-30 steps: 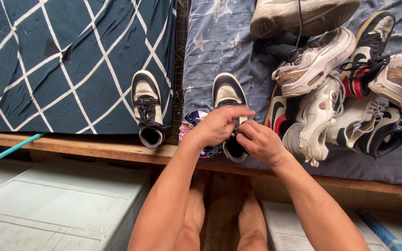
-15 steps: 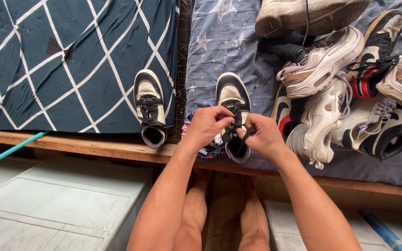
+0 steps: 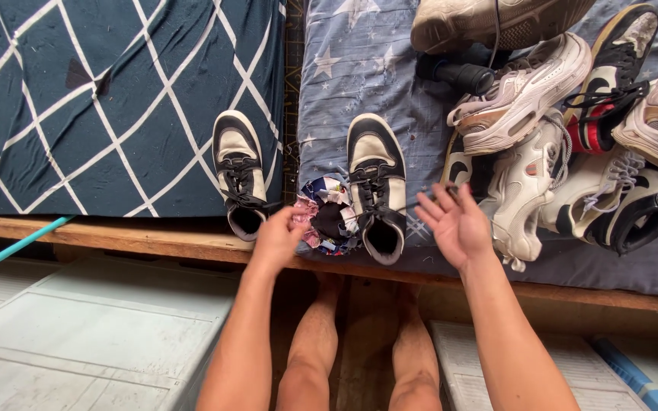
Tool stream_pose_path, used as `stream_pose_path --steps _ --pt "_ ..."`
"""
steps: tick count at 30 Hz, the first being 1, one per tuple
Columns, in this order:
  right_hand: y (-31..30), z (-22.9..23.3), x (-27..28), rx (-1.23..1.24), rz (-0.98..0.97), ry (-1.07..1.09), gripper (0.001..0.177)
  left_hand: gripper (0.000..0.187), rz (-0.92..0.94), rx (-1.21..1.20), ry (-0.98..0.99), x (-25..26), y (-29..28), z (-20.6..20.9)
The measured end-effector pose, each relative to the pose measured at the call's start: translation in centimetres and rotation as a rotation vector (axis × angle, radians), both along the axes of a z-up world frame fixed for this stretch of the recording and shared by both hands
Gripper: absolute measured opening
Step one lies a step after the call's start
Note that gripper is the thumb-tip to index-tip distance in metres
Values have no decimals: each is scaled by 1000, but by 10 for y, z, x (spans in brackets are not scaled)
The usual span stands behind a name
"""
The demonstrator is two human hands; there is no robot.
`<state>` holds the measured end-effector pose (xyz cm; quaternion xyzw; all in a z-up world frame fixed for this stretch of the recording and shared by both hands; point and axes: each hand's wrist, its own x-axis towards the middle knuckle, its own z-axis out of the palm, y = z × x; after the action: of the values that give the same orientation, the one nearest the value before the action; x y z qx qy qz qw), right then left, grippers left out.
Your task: The person sits on the floor and cleans several pairs of shoes using a cloth. They wipe the exterior of each shoe, tie the laces, and place the cleaned shoes on a nearby white appliance.
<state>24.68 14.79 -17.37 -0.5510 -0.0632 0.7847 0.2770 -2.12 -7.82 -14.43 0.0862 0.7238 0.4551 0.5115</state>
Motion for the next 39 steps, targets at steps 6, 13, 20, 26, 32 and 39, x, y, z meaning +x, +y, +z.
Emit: stream_pose_path --steps 6,13,20,26,32,39 --pt "-39 31 -28 400 805 -188 88 43 -353 77 677 78 36 -3" --pt "-31 64 -49 966 1517 -878 25 23 -211 -218 399 79 62 14" --pt "-35 6 -31 588 714 6 41 24 -206 52 188 74 66 20" --pt "-28 6 -40 662 845 -109 54 20 -150 155 199 64 71 27" --pt "-38 -4 -42 379 704 129 25 13 -291 340 428 65 72 27" --pt "-32 38 -67 766 972 -270 14 14 -201 147 364 64 88 37"
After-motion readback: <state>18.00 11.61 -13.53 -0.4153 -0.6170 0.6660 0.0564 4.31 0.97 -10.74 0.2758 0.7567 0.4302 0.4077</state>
